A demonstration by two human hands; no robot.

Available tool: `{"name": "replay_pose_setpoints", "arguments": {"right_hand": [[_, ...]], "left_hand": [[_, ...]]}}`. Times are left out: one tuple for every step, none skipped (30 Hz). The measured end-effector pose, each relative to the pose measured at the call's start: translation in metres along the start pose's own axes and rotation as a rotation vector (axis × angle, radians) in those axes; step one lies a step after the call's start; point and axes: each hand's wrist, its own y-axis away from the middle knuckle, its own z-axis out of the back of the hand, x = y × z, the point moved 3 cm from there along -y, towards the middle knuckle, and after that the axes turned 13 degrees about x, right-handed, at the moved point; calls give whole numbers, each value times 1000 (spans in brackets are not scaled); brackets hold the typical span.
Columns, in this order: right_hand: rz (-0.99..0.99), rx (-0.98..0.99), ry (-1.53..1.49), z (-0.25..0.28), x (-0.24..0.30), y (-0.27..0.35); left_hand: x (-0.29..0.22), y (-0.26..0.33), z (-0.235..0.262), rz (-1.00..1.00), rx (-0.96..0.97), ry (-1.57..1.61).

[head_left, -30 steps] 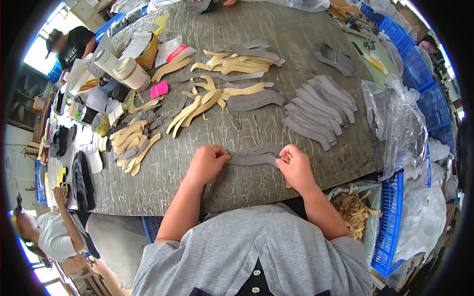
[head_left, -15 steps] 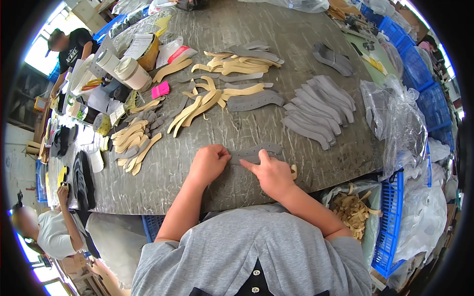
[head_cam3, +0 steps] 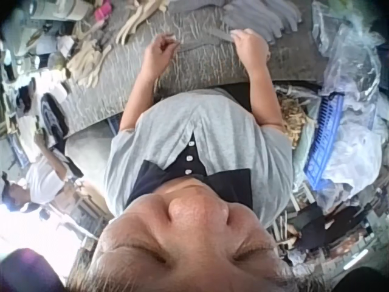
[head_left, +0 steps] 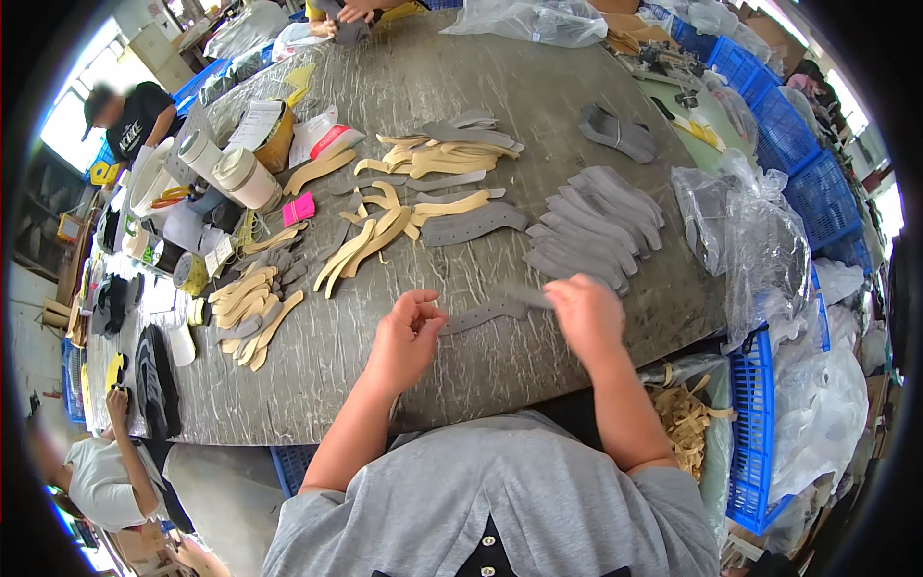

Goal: The person sits at a workbench in a factory setting and repeatedly picks up small, curved grey shoe components. They use a small yellow tool to press or adjust the edges of each piece before placing it into a neat stack on the table. The process is repetitive, focusing on one component at a time.

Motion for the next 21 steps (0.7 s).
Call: {"name": "replay_pose_setpoints", "arguments": {"right_hand": [[-100,-15,68,6,-16,-5],[-87,-103,115,16,-19,-11],[-55,-115,82,17,-15,-11],[-22,-128,49,15,-7,-9],[11,-140,17,12,6,-9],[68,-41,-124,1,23,-5],[111,120,-297,-9,48,0],[246,162,-489,-20,68,5],[292,233,-641,-23,86,10],[315,315,-766,-25,99,10],[263,354,-798,-30,103,10],[255,365,-830,-27,103,10],[246,376,-861,-24,104,9],[258,370,-856,-24,104,10],[270,366,-851,-26,103,11],[281,362,-846,-27,101,11],[268,372,-889,-31,99,11],[254,382,-931,-35,97,11],[240,392,-974,-37,95,11],[243,382,-974,-36,96,11],[247,372,-973,-34,96,11]], "left_hand": [[2,-1,2,-45,11,-26],[1,-1,2,-87,22,-50],[-2,0,-1,-164,25,-104],[-6,1,-3,-241,29,-160],[-12,1,-6,-318,31,-214],[-21,1,-10,-364,39,-288],[-33,2,-15,-406,47,-363],[-41,2,-20,-451,56,-439],[-45,1,-24,-492,66,-501],[-48,1,-27,-534,75,-562],[-50,0,-31,-580,88,-624],[-50,1,-29,-565,85,-613],[-49,2,-30,-560,101,-617],[-50,3,-30,-555,113,-622],[-50,3,-30,-548,124,-626],[-48,3,-31,-554,141,-595],[-46,3,-31,-558,153,-563],[-45,3,-32,-562,165,-532],[-45,2,-32,-563,156,-502],[-45,2,-32,-562,144,-474],[-44,2,-32,-560,133,-445]]}}
